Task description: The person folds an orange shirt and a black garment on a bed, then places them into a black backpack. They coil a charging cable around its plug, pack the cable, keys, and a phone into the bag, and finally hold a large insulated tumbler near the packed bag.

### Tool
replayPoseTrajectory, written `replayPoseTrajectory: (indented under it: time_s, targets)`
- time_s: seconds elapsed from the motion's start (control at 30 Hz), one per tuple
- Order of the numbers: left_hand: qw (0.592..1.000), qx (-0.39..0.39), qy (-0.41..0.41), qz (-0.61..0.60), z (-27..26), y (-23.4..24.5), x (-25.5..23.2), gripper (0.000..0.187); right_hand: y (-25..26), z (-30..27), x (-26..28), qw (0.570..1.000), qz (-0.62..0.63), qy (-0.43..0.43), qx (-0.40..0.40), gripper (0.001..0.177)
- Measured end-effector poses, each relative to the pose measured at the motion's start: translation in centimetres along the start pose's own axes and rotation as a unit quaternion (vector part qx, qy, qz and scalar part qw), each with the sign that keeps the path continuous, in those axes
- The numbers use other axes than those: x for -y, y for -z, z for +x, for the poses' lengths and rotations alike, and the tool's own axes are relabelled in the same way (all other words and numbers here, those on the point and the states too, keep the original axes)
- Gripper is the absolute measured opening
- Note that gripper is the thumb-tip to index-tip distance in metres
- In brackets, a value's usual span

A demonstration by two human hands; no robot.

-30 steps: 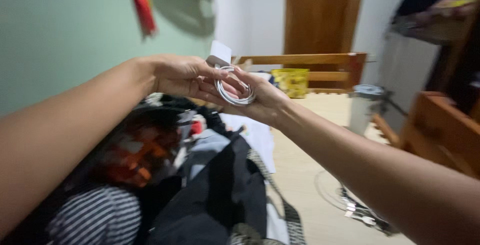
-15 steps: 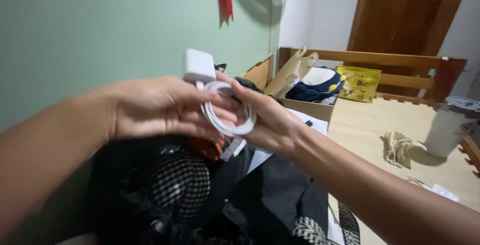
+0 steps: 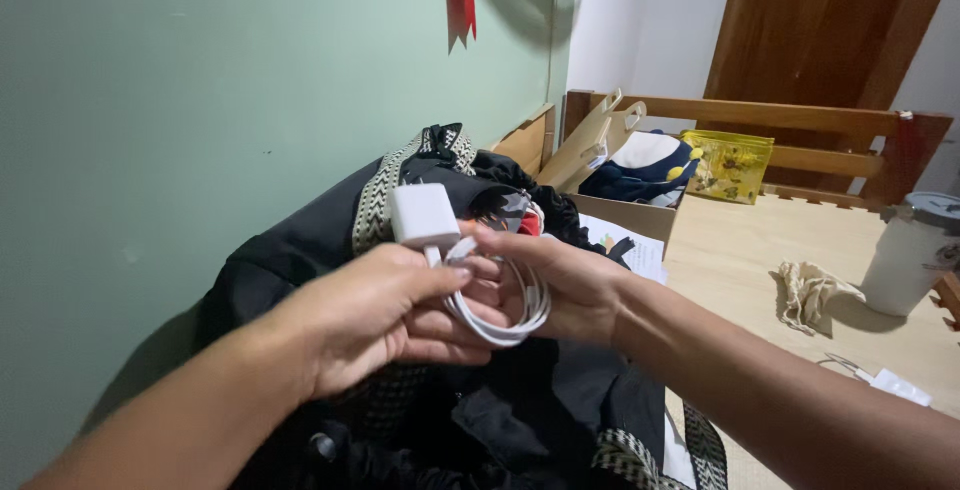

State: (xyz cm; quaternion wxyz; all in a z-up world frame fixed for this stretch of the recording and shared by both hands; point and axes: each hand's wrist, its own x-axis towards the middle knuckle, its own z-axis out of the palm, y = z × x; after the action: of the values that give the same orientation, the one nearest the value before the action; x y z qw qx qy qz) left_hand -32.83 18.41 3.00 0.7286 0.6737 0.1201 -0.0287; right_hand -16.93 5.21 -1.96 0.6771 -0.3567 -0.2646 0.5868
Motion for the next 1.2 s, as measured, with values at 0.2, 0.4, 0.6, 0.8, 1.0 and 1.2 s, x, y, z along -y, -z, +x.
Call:
replayPoseTrajectory:
  time_s: [0.2,0.4,0.6,0.8,1.0,1.2]
  targets:
    - [0.999,-0.011,0.034,0.005,0.6,0.1,1.7,0.038,-0.5,0.6,-0.2,0.978,-0.134,-0.023,-0.157,0.033]
    - [0.999,-0.032,0.036,0.010,1.9,0.7,3.0,0.039,-0.3,1.1,0.8,0.970,-0.179,-0.028,-0.160,0.033]
    - [0.913,-0.263,-0.074,0.302,1.4,-2.2,8.4,0.082,1.3,1.2,3.9,0.979,-0.192,-0.040,-0.062,0.046]
    - [0.903,-0.240,-0.078,0.348,-0.2,-6.1,12.0,0.089,0.1,1.3,7.8,0.935,-0.348,-0.067,0.022,0.054]
    - [0.850,-0.140,-0.341,0.376,-2.7,-8.5,11.5,0.056,-3.0,2.1,9.7,0.779,-0.597,-0.119,0.154,0.056]
    - [0.845,-0.111,-0.406,0.331,-5.1,-8.4,8.8,0.044,-4.7,5.0,4.2,0.535,-0.787,-0.125,0.280,0.061]
